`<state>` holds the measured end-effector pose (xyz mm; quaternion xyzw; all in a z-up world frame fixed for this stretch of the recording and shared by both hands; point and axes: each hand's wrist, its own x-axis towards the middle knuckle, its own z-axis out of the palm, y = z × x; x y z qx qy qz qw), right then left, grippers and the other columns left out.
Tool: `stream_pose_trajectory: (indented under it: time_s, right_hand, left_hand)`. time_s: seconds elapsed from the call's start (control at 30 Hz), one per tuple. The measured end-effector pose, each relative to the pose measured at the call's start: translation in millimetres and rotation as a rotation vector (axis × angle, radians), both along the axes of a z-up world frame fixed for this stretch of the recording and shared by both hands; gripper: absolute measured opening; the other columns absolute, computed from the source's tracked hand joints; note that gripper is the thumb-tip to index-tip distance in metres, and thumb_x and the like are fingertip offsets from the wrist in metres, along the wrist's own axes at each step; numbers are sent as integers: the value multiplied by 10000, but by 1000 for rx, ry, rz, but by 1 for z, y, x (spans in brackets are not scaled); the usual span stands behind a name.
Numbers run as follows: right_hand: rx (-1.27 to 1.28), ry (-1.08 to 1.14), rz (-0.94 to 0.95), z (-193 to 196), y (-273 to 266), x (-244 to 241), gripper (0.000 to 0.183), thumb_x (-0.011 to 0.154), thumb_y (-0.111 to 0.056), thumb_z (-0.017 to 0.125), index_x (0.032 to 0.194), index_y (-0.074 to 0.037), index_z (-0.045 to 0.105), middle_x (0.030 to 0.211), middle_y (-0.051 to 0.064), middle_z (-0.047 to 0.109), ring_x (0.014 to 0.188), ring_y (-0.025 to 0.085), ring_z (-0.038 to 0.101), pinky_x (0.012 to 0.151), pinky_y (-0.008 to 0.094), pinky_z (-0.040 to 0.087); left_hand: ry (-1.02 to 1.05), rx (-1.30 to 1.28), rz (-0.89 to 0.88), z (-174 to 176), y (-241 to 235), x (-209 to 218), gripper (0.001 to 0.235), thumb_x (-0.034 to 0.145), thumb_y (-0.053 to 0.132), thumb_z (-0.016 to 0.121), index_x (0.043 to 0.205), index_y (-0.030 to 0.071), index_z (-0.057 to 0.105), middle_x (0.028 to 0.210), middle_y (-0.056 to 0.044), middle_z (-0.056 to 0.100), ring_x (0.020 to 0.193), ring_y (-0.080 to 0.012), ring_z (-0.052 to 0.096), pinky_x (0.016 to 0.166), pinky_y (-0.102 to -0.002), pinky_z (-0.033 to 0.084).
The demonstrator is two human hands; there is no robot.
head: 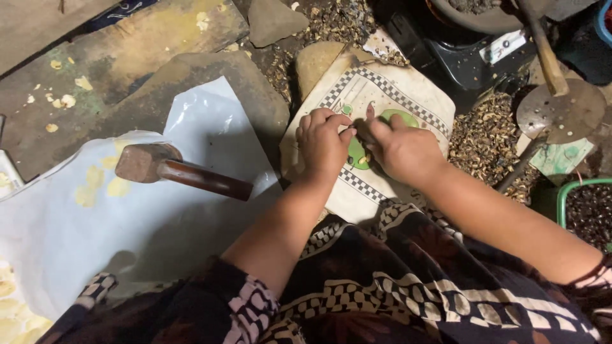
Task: The person uses a stone to crush nuts on a patterned board, then transfers them to a white sheet where they are flattened with a hammer. The process is repeated multiple times, with the person occasionally using a metal strainer to sift the crushed material.
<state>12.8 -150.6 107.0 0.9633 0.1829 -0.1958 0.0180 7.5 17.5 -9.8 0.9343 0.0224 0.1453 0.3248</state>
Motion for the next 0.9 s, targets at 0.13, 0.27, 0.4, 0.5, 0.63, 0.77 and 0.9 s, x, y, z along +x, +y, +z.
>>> stream_pose_trajectory:
  time_s: [0.13,0.27,0.4,0.5,0.63,0.77,0.9]
  right_hand:
    - [125,107,-206,9,-11,7,566,968,-475,554,1463,-239,414,1163,228,640,1015,502,708,870,610,564]
    - [414,-63,-163,-10,11,5,593,1021,-439,558,1516,-163,384,1237,272,590,1055,528,666,849,649,545]
    - [282,-54,-61,-5,13,19,575,961,-420,605,1486,-281,417,1216,164,599,1030,449,695,852,591,575]
    - [326,129,-240,-4,12,25,570,975,-436,585,1481,-263,387,1205,241,620,1124,500,646,939,618,519]
    - [328,255,-332,-10,9,43,542,971,-448,589,1435,-226,416,1194,293,662,1166,515,631,990,612,498]
    - [257,273,-308,7,20,29,526,975,-424,576,1423,-212,401,1186,314,666,1143,530,645,982,624,510]
    - [138,147,-170,3,18,22,507,984,-440,545,1429,-260,383,1185,210,637,1053,467,699,912,573,559]
  left_hand:
    - [50,103,-117,14,27,-10,97,945,298,652,1019,338,700,1095,94,629,1104,-158,646,836,-344,542]
    - [87,-53,-259,-3,44,-11,214,817,318,737,1014,297,655,1061,67,653,1048,-231,674,814,-433,569]
    - [-36,-22,-328,19,44,-6,356,721,317,841,1006,262,635,1044,26,618,950,-277,675,775,-452,555]
    - [-85,48,-287,22,39,-12,314,689,335,830,945,288,655,1041,43,590,935,-257,657,783,-428,540]
    - [-82,42,-264,20,33,-16,214,679,296,824,838,276,683,1036,29,595,929,-268,653,775,-432,527]
    - [-40,35,-253,8,24,-12,232,674,324,831,842,255,686,1064,7,600,965,-293,653,813,-442,527]
    - [6,88,-236,8,18,-18,249,707,328,828,890,255,676,1089,11,587,1001,-299,652,802,-476,518]
